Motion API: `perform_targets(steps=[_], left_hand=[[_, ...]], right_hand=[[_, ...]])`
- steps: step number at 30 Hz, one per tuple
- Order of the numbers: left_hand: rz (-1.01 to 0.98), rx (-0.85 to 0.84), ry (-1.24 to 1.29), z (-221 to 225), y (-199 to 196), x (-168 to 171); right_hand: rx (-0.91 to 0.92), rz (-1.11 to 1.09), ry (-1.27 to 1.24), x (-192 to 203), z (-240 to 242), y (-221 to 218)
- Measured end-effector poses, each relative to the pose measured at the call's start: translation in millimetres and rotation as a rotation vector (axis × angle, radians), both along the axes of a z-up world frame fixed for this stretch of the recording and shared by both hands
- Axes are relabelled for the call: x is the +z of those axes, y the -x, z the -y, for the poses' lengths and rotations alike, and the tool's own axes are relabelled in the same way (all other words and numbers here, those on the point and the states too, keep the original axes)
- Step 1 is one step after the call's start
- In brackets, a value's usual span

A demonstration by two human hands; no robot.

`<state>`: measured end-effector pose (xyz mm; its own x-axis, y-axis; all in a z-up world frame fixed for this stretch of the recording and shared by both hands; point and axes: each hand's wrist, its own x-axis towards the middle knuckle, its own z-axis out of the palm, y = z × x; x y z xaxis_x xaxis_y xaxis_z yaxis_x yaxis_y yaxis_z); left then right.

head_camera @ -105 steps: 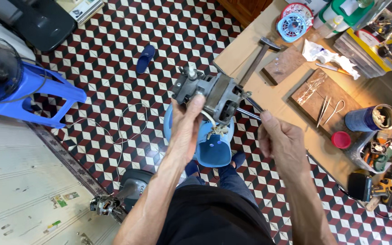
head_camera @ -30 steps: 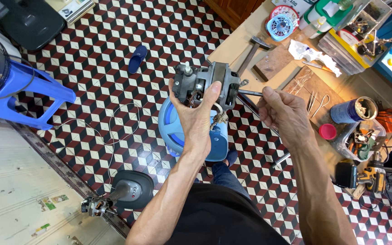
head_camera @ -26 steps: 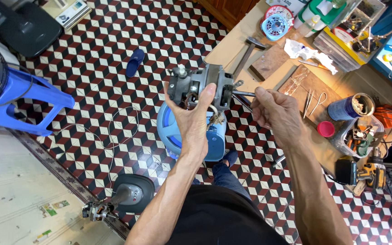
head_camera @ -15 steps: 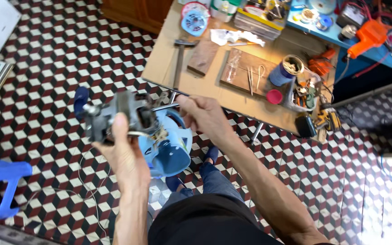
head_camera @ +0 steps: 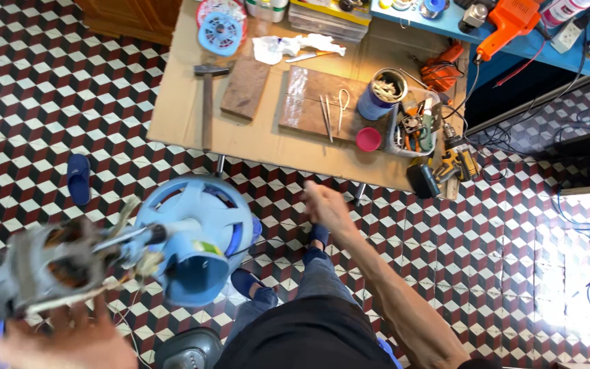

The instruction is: The person disassembles a fan motor, removes parts, and uses pliers and a screwdriver to adjust internal components. They then wipe their hands and handle a small bottle before returning to the motor.

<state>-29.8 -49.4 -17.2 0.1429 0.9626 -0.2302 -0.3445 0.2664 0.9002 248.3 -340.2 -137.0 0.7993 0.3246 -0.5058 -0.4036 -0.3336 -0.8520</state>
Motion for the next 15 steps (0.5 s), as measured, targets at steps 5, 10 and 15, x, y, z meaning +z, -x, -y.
perform_targets(steps=[5,10,15], left_hand=[[-0.333,-0.006,0.336,63.7,-8.3,-98.5],[-0.449,-0.138,0.503,134.8,-30.5,-146.8],[-0.403,-0.187,0.452,154.1,-91.2,-130.3]], right_hand=[[-0.31,0.1,0.085,-52.1,133.5,-92.2],[-0.355,0.317,0.305,-76.6,236.9,-172.2],[-0.363,0.235,0.348,-106.1,275.3,-219.4]])
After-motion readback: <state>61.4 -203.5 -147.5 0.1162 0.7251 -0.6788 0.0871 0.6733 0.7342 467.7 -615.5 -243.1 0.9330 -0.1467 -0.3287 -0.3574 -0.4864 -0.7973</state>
